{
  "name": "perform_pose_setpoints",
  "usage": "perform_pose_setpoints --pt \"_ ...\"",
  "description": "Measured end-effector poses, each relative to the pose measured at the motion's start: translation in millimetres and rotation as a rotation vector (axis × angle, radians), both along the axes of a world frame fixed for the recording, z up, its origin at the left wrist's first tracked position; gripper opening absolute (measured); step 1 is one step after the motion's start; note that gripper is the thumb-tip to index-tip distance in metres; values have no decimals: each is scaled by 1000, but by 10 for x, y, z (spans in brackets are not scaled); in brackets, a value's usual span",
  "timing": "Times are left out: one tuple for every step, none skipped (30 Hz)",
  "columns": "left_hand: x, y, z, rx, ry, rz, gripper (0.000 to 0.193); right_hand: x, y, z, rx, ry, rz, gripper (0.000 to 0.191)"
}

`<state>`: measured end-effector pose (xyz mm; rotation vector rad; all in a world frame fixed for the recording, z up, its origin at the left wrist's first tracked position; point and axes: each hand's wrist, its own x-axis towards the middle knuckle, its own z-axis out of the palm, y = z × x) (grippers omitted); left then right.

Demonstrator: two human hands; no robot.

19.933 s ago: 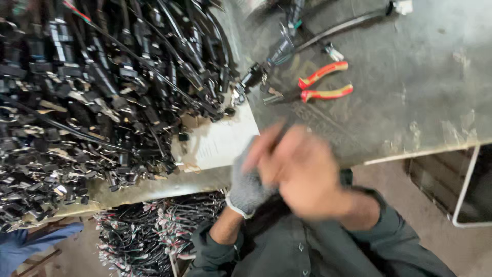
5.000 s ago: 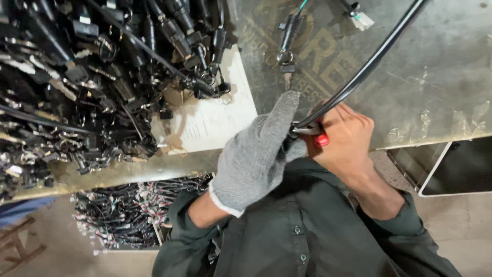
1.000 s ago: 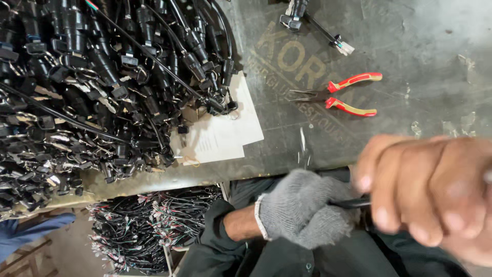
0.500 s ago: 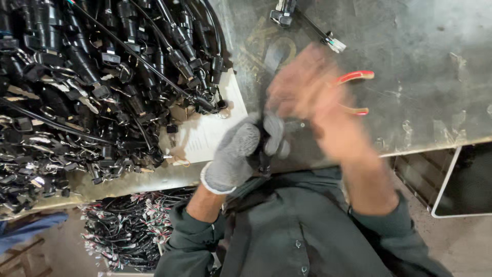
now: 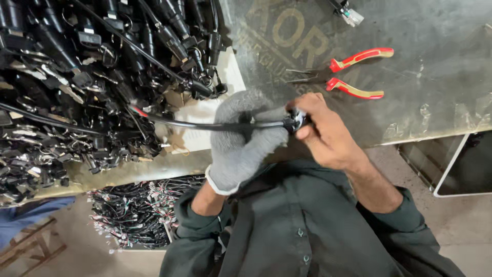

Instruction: The person sits at a workbench and attaches black connector housings to the ends of black cables, using pliers to crimp and press the connectors while feeding colored wires into the housings, then sets finished cables aside with a pile of completed assemblies.

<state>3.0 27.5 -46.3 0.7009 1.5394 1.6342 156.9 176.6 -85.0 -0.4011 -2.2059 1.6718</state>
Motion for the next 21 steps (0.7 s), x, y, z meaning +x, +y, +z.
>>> perform_pose_setpoints --pt "-15 -3 -2 13 45 16 58 -11 4 -4 30 59 2 43" --pt "-35 -7 16 -17 89 -17 65 -22 2 -14 57 115 7 48" --pt "-63 -2 40 -46 134 -48 72 -23 0 -26 85 173 15 52" --pt "-98 11 68 -70 186 -79 79 -24 -2 -35 113 139 -7 53" --pt "-132 28 103 -78 124 -108 78 -14 -9 -40 140 103 -24 53" --pt "-156 40 141 -95 55 -135 78 -6 -20 -36 157 60 -39 54" --pt "-185 61 171 -109 -17 -167 77 6 -36 -30 170 48 -41 52" --pt "-220 87 189 -89 -15 -210 74 16 -54 -17 188 39 -45 50" --pt "-246 105 201 -74 -17 -250 72 21 -79 -5 200 27 -46 48" --pt "-264 118 206 -61 -19 -292 69 20 -112 4 137 24 -63 43" --pt "-271 127 201 -81 234 -276 60 12 -144 6 78 26 -81 39" --pt "-267 130 188 -98 490 -258 52 0 -177 -1 22 32 -99 37" --pt "-252 129 168 -111 748 -240 43 -14 -206 -13 -81 11 -113 40" --pt "-224 123 143 -112 714 -219 48 -26 -233 -34 -185 -12 -127 44" --pt "-179 109 121 -115 679 -199 54 -34 -252 -57 -291 -35 -141 49" --pt "-130 94 99 -117 643 -180 61 -38 -260 -88 -414 -12 -155 49" --pt "-72 80 79 -80 699 -154 59 -35 -259 -118 -540 10 -170 49" --pt "-4 70 59 -42 752 -129 57 -27 -249 -148 -666 33 -185 50" --pt "57 69 38 3 808 -102 55 -13 -229 -178 -625 23 -184 45" --pt "111 78 19 -33 819 -103 58 1 -200 -206 -582 14 -181 42" --pt "161 85 9 -71 826 -108 61 15 -170 -231 -543 2 -180 39"
